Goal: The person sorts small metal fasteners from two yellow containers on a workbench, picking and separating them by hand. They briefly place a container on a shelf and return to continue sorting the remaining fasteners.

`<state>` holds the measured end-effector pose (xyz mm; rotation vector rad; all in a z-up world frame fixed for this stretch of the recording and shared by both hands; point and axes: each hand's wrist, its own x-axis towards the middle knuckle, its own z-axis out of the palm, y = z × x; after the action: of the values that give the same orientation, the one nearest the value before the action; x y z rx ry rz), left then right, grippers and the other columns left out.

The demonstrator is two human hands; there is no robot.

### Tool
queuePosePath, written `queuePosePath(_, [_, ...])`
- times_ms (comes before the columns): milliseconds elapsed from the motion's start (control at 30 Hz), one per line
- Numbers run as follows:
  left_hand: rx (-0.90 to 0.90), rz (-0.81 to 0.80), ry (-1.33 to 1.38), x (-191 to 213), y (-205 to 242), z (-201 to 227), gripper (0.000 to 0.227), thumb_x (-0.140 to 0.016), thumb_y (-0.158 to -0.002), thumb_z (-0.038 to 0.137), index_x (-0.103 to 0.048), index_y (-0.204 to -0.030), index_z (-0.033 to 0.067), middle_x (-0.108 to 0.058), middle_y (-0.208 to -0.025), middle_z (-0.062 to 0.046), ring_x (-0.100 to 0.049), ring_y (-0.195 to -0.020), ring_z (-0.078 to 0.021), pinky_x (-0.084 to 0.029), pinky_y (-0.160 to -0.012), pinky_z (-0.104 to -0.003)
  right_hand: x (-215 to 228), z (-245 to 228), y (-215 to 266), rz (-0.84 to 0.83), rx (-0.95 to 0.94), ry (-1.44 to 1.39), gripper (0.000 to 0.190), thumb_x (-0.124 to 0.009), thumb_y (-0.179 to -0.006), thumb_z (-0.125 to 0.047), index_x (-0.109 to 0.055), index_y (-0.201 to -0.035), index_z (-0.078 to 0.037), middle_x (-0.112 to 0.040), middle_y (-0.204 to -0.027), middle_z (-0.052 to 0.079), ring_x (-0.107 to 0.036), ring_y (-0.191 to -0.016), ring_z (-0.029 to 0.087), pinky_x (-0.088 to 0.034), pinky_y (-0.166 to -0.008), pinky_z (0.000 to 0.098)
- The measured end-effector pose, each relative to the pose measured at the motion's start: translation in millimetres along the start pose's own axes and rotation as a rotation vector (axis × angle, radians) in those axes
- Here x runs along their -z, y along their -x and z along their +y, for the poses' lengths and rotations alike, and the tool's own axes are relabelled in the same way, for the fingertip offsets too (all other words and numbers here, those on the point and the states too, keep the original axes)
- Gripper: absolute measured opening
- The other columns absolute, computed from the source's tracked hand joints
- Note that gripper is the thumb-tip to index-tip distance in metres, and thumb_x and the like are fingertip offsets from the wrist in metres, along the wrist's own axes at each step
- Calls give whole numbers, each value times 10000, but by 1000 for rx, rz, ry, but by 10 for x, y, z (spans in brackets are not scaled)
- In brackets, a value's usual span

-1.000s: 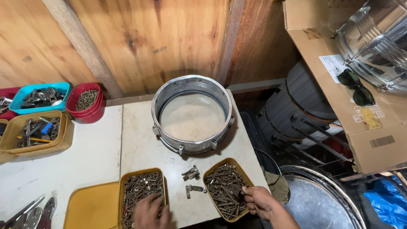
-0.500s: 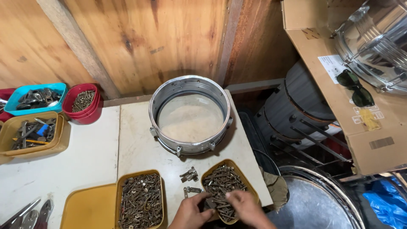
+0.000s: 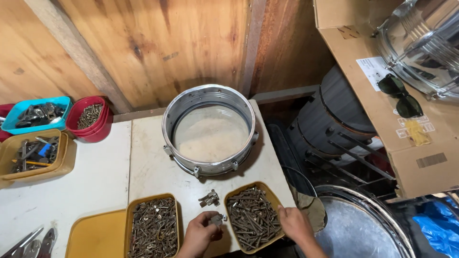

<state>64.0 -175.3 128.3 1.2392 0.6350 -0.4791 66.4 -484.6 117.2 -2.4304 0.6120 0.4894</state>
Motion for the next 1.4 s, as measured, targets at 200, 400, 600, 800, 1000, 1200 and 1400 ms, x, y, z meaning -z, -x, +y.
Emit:
queuePosePath(200, [132,-18,185,36,7,43,310,-525,-946,-116,-691,-1207,-128,-677,-935,-376,-593,-654,-415,-525,-554,-455,-652,659,-268,191,-51,-45,608,-487,-964,-555,-703,-701,-51,-738,-800,225,-702,-832,441,-490,-752,508])
queuePosePath(400, [171,3,298,107,-92,-4,356,-475,-895,-137,-623,-1217,-173,-537,-841,-349,-517,-655,-421,-404,-515,-448,-66,69,247,83,277,-133,643,-604,-935,-132,-428,-1541,-253,-451,-1456,54,-676,-1106,203,-593,-1051,316])
queuePosePath(600, [205,86,154,137,-1,126,405,-486,-931,-86,-647,-1302,-112,-679,-1048,-388,-635,-776,-467,-547,-603,-475,-28,-312,-3,-81,202,430,782,-635,-924,-217,-278,-1613,-317,-244,-1631,133,-451,-1390,353,-378,-1193,448])
queuePosePath(800, [222,103,235,229,233,271,396,-474,-941,-152,-596,-1316,-186,-626,-1070,-434,-570,-710,-443,-462,-539,-455,372,-613,377,-313,75,260,626,-530,-1007,-77,-425,-1556,-357,-5,-1721,109,-181,-1567,357,-175,-1327,476])
queuePosePath(1000, [193,156,298,338,245,217,398,-471,-883,-189,-584,-1264,-211,-613,-964,-449,-516,-643,-416,-401,-474,-437,463,-669,607,-407,-46,177,594,-516,-1060,-167,-353,-1590,-382,79,-1715,155,-175,-1584,323,-172,-1336,410])
queuePosePath(1200, [184,157,228,328,281,286,374,-494,-923,-157,-583,-1284,-200,-653,-1009,-464,-562,-694,-436,-430,-491,-442,129,-92,220,-112,182,166,490,-679,-952,-337,-605,-1436,-347,-229,-1666,99,-410,-1466,342,-317,-1264,480])
queuePosePath(1400, [185,120,283,393,86,76,341,-475,-920,-169,-575,-1245,-196,-657,-1004,-473,-569,-673,-456,-418,-495,-456,176,-401,206,-107,154,342,544,-591,-934,-266,-539,-1475,-251,-158,-1691,138,-368,-1462,414,-362,-1243,509])
